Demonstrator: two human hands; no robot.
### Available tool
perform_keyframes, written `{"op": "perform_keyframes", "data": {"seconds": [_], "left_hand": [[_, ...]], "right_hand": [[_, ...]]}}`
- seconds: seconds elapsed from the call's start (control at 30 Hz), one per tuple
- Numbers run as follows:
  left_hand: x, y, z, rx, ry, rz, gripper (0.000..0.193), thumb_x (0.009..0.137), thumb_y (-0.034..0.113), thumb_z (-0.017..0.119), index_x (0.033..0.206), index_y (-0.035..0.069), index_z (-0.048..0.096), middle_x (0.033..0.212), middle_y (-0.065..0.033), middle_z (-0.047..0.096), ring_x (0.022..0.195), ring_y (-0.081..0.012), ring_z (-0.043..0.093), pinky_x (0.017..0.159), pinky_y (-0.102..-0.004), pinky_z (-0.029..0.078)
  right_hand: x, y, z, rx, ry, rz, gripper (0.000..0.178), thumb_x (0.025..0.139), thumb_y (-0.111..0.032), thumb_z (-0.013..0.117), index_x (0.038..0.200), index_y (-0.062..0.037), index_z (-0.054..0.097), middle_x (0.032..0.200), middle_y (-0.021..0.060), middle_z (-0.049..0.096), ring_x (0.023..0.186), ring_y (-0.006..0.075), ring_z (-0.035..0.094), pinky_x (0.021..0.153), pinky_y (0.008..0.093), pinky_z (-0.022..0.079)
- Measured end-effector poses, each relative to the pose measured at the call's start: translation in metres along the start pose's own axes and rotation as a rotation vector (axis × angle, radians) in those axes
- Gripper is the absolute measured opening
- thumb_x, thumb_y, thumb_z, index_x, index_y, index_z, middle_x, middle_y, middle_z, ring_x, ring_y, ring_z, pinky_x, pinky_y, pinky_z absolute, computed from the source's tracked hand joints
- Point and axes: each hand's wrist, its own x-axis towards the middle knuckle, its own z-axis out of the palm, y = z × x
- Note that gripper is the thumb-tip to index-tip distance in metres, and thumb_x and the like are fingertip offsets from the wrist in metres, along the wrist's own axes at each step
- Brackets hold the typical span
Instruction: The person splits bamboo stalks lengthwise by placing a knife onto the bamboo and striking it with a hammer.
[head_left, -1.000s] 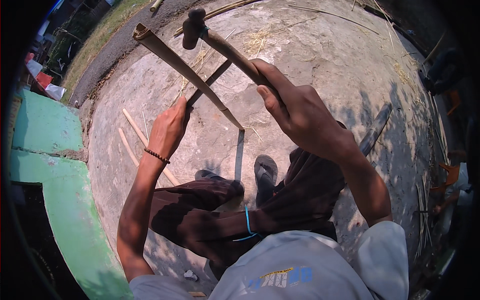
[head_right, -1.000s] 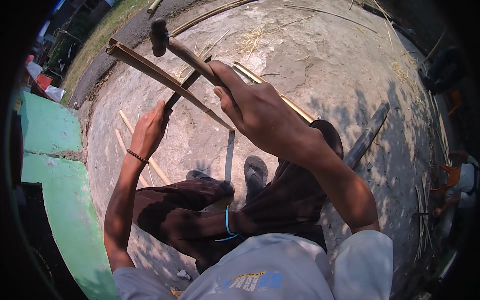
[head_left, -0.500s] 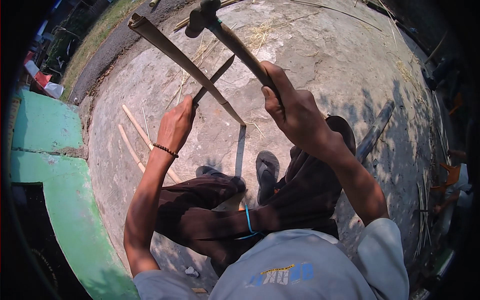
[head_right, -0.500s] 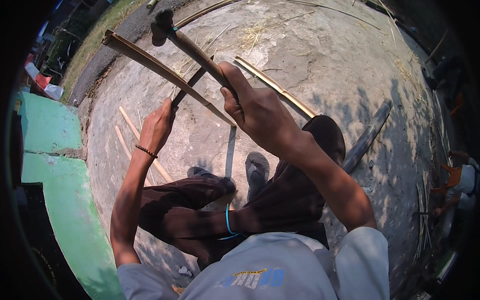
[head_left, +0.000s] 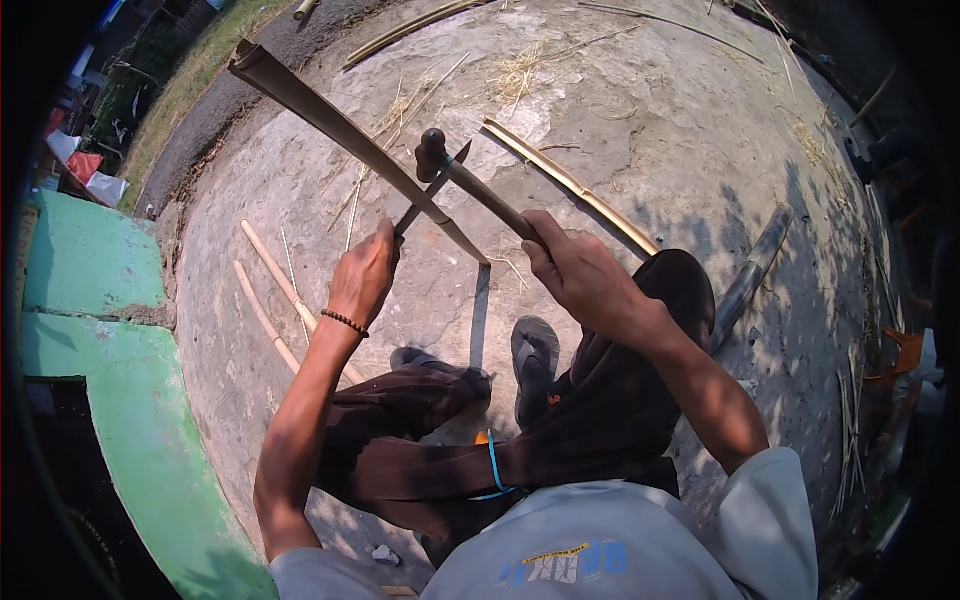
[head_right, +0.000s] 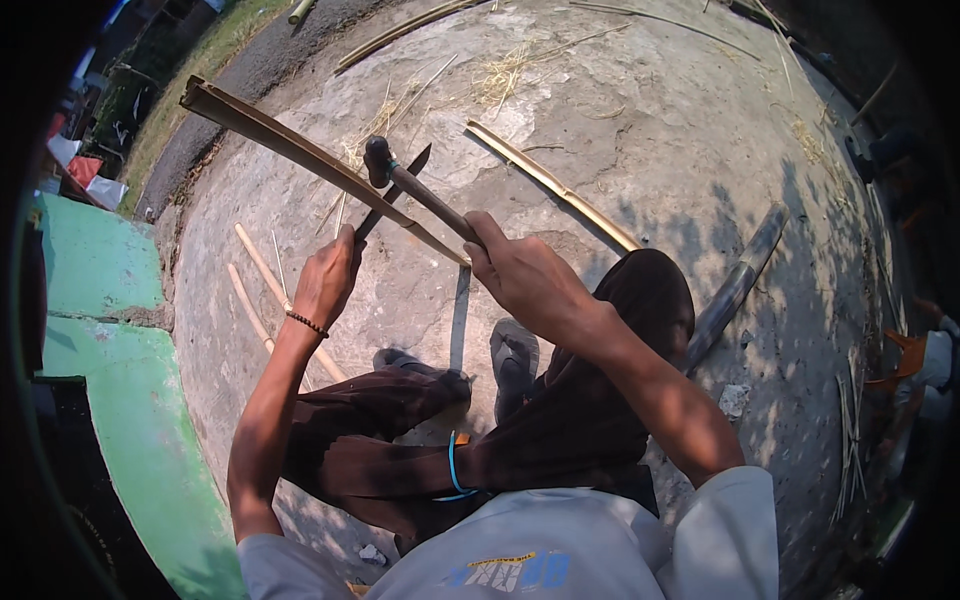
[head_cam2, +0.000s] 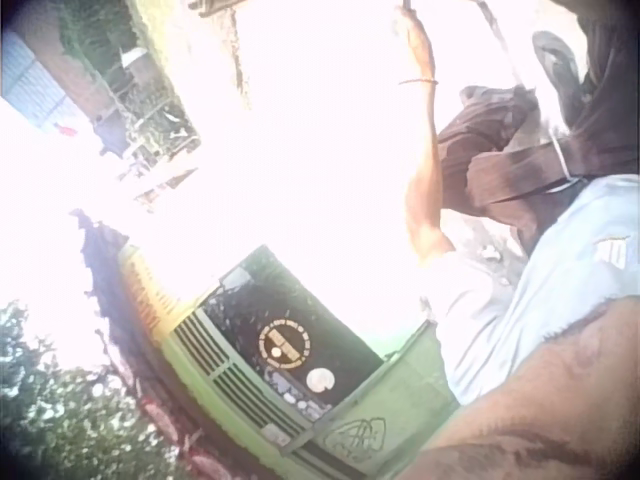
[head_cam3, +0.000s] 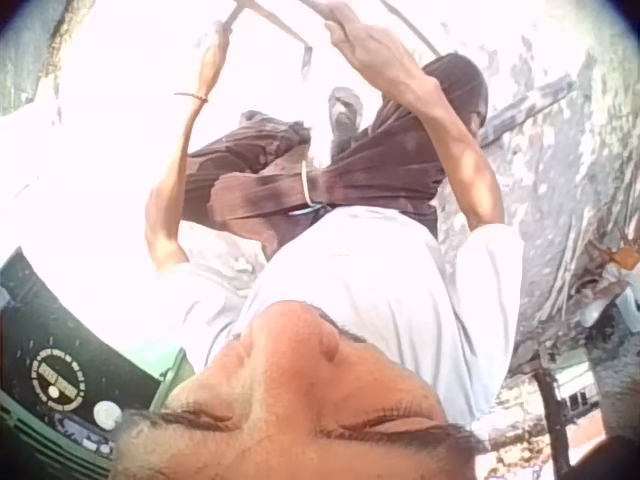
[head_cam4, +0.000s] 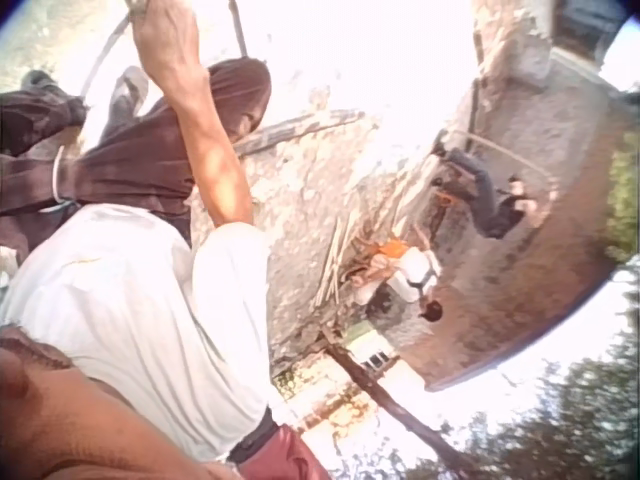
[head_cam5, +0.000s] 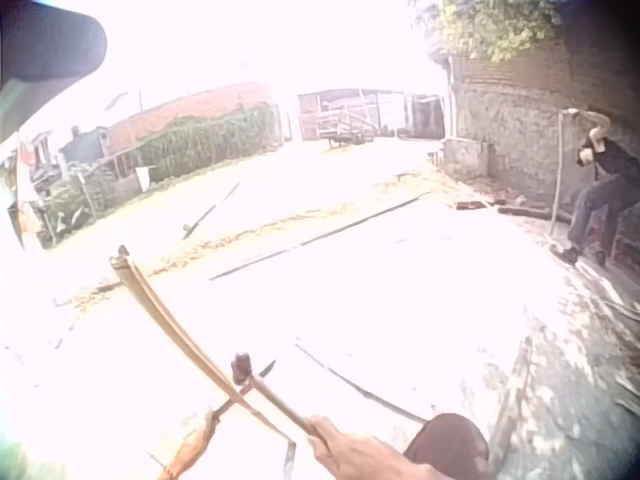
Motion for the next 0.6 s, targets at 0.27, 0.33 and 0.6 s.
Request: {"op": "perform_keyframes", "data": {"seconds": [0.27, 0.33, 0.6], "left_hand": [[0.009, -0.003, 0.006, 0.03, -0.005, -0.036, 0.021, 0.101, 0.015, 0.052, 0.115, 0.0, 0.049, 0.08, -0.0266, 0.062, 0.074, -0.0452, 0.063, 0.061, -0.0517, 0.048], [-0.005, 0.006, 0.011, -0.012, 0.007, -0.064, 0.017, 0.101, 0.015, 0.05, 0.112, 0.003, 0.047, 0.083, -0.0247, 0.064, 0.077, -0.045, 0.065, 0.062, -0.0524, 0.051], [-0.008, -0.004, 0.026, -0.03, 0.079, 0.032, 0.017, 0.099, 0.015, 0.053, 0.108, 0.003, 0.044, 0.082, -0.0233, 0.064, 0.073, -0.0453, 0.065, 0.059, -0.0525, 0.05]], "right_hand": [[0.005, 0.014, 0.025, 0.036, -0.011, -0.115, 0.022, 0.103, -0.018, 0.052, 0.121, -0.0055, 0.045, 0.057, 0.0187, 0.054, 0.053, 0.0399, 0.06, 0.051, 0.0487, 0.044], [0.001, -0.019, 0.004, 0.095, 0.013, -0.046, 0.022, 0.104, -0.017, 0.051, 0.121, -0.0054, 0.044, 0.057, 0.0183, 0.055, 0.051, 0.0408, 0.058, 0.05, 0.0489, 0.044], [0.007, 0.028, 0.044, -0.004, 0.009, -0.038, 0.019, 0.105, -0.019, 0.045, 0.118, -0.0055, 0.042, 0.061, 0.0235, 0.057, 0.058, 0.045, 0.059, 0.055, 0.0542, 0.042]]}}
